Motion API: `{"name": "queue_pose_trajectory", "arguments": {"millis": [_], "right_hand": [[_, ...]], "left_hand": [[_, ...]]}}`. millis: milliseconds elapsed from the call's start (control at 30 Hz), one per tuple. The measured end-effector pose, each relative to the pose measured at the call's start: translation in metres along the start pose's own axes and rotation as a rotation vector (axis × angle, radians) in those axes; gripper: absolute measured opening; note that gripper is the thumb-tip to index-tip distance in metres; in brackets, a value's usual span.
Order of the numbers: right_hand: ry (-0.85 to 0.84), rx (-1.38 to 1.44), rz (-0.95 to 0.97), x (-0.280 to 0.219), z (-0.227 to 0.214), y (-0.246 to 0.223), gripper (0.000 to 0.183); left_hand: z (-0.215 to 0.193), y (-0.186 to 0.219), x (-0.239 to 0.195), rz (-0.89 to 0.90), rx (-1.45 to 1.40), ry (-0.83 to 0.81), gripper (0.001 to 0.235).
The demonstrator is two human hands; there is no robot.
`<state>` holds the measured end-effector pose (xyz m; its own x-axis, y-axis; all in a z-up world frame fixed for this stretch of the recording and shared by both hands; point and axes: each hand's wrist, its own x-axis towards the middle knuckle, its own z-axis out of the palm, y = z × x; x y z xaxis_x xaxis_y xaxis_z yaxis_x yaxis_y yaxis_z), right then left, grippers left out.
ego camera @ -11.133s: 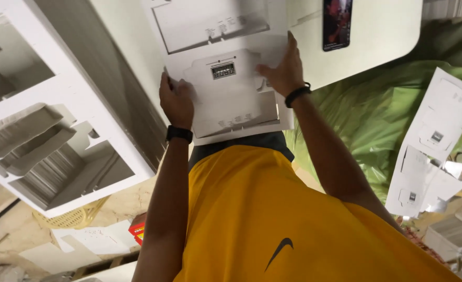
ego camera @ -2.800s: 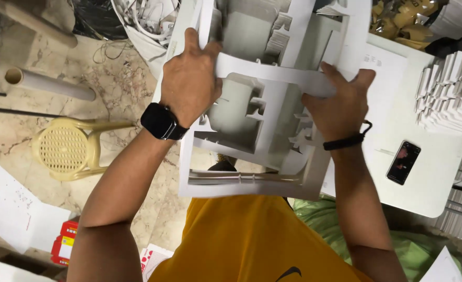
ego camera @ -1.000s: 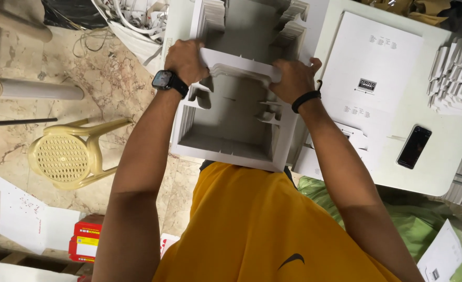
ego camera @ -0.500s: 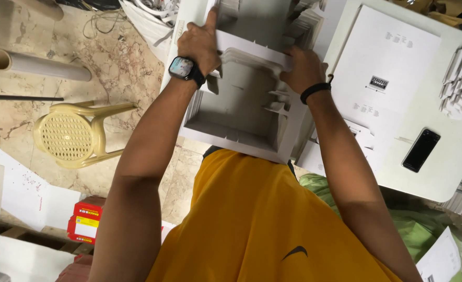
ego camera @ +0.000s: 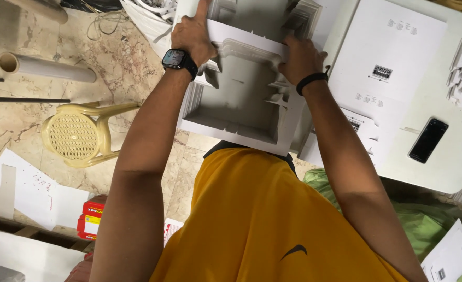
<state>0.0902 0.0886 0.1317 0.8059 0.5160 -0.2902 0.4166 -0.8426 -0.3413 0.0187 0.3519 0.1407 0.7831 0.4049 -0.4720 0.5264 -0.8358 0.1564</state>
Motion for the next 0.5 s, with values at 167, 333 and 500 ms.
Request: {"name": "queue_pose_trajectory", "arguments": {"millis": [167,333,500], "right_hand": [[0.171,0.126,-0.114,-0.035,-0.022,-0.014,0.073],[0.569,0.41,-0.219,-0.121,-0.015,0.046,0.043],[0.608,0.629,0.306,-0.231,0.076,0.129,0.019]], "left_hand": [[0.005,0.002,0.002,-0.041,0.075,0.041,0.117],[0.011,-0.001,0.012,-0.061,0.039,0.055,0.078],[-0.003,0.005,-0.011,-0.098,-0.044,0.032,0.086]]}}
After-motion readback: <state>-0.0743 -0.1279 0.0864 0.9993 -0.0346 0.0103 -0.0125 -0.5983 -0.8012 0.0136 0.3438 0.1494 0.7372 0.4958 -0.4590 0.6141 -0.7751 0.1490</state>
